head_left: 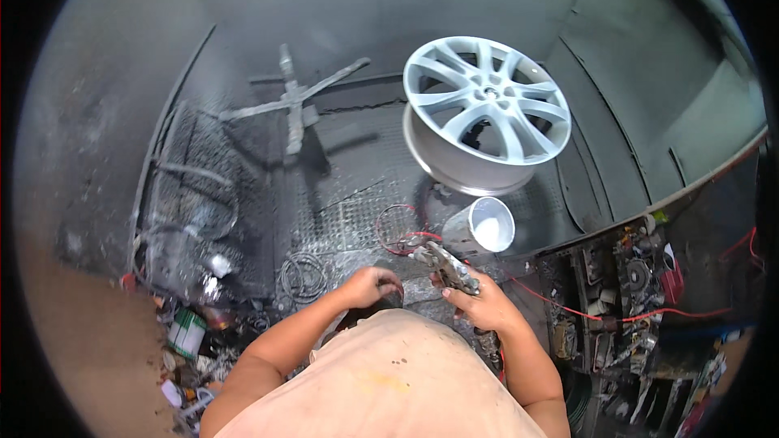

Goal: The person prepares paint by mixing a liquid into a container and then applies the paint to a car wheel rim using a spray gun.

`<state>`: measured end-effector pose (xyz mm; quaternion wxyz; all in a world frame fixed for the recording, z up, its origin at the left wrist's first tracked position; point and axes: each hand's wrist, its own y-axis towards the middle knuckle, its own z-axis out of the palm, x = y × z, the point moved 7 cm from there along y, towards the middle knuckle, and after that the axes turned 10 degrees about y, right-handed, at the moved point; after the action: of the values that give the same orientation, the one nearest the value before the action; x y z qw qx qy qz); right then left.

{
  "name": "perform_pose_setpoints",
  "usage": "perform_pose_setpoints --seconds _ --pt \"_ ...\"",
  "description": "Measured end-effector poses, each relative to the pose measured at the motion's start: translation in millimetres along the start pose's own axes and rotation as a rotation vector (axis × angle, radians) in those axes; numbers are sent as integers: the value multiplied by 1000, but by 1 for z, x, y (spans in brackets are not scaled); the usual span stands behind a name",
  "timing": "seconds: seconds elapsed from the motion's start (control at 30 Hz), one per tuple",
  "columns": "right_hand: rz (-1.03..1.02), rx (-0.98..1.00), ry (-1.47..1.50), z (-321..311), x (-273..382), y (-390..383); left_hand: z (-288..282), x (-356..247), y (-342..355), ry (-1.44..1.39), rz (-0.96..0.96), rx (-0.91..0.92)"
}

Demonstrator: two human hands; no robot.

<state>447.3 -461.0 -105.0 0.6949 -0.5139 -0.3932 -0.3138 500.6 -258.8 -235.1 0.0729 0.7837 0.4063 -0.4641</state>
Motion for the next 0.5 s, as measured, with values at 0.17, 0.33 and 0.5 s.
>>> perform_pose_setpoints --seconds 0.17,0.33,0.5 --pt "6 -123 97 -47 28 6 -82 -50 107 28 145 -85" --pt "-63 -157 127 -72 90 40 -164 -89 197 91 376 -171" --pt "-152 -235 230 -102 176 84 -258 -61 272 4 262 -486"
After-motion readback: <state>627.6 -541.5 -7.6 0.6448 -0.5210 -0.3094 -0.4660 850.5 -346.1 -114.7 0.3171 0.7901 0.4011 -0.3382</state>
